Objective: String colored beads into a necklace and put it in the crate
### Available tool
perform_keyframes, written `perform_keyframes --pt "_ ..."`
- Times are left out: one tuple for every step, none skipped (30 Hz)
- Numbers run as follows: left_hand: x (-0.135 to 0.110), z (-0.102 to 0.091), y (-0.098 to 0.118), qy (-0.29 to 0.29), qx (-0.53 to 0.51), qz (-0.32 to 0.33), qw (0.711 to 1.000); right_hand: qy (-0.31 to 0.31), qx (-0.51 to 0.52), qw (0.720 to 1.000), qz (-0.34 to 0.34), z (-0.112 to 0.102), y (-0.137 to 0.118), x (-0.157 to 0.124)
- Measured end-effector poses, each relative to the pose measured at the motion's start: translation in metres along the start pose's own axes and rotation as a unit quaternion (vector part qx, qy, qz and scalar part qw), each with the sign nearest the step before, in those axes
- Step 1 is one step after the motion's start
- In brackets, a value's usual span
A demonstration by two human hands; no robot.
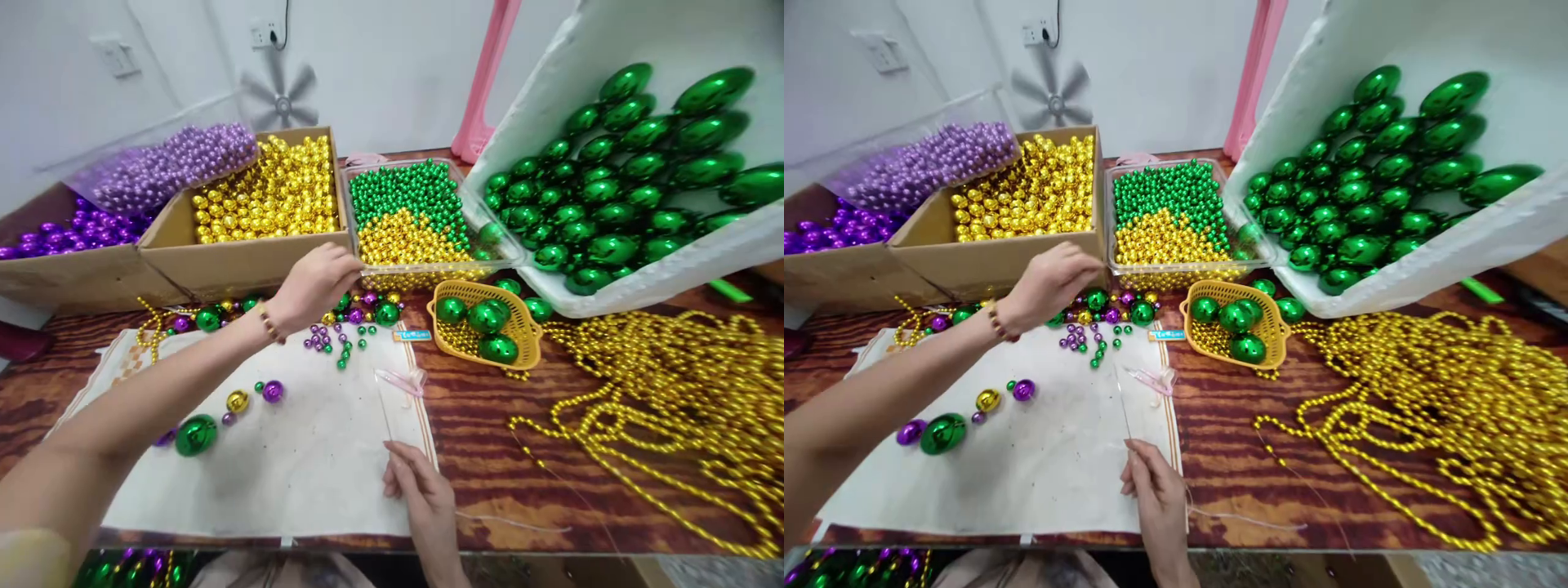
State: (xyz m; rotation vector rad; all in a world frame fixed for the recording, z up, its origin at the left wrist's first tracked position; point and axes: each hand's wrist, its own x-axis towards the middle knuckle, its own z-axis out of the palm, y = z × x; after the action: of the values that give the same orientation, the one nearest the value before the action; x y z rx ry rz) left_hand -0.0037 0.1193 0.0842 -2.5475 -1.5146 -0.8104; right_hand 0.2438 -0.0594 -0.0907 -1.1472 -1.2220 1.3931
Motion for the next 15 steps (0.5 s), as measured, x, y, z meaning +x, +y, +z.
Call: perform_keyframes --pt "0.029 0.009 0.001 -0.027 0.026 0.0 0.999 0.005 0.004 1.0 0.004 0.001 0.002 0.0" --pt "0.055 0.019 0.001 -0.065 0.054 -0.007 0.996 0.013 0.008 1.0 0.008 0.001 0.004 -0.001" --pt "0.079 0.03 0.001 -0.103 0.082 -0.026 0.991 0.022 0.013 1.0 0.011 0.001 0.005 -0.001" --pt "0.099 0.042 0.0 -0.145 0.107 -0.051 0.982 0.031 0.017 0.999 0.013 0.0 0.006 -0.001" --pt "0.115 0.053 -0.002 -0.186 0.127 -0.073 0.971 0.038 0.022 0.999 0.012 0.0 0.007 -0.002" --pt "0.127 0.063 -0.004 -0.221 0.144 -0.092 0.96 0.043 0.025 0.999 0.009 -0.001 0.007 -0.002" --pt "0.135 0.072 -0.007 -0.25 0.157 -0.107 0.949 0.045 0.026 0.999 0.005 -0.001 0.007 -0.003" --pt "0.14 0.079 -0.01 -0.269 0.167 -0.117 0.941 0.045 0.026 0.999 0.001 -0.001 0.007 -0.003" --pt "0.143 0.084 -0.013 -0.278 0.173 -0.123 0.937 0.043 0.023 0.999 -0.002 -0.002 0.007 -0.004" --pt "0.144 0.088 -0.017 -0.28 0.177 -0.125 0.935 0.04 0.02 0.999 -0.003 -0.002 0.008 -0.004" --pt "0.144 0.091 -0.021 -0.279 0.177 -0.123 0.936 0.037 0.017 0.999 -0.002 -0.002 0.009 -0.004" --pt "0.145 0.093 -0.024 -0.275 0.174 -0.119 0.938 0.035 0.014 0.999 -0.002 -0.002 0.01 -0.005" --pt "0.146 0.093 -0.027 -0.272 0.169 -0.118 0.94 0.033 0.013 0.999 -0.003 -0.002 0.011 -0.005" --pt "0.146 0.092 -0.028 -0.265 0.161 -0.122 0.943 0.032 0.013 0.999 -0.003 -0.002 0.012 -0.005" --pt "0.147 0.091 -0.028 -0.251 0.148 -0.128 0.948 0.033 0.014 0.999 -0.003 -0.001 0.012 -0.005"
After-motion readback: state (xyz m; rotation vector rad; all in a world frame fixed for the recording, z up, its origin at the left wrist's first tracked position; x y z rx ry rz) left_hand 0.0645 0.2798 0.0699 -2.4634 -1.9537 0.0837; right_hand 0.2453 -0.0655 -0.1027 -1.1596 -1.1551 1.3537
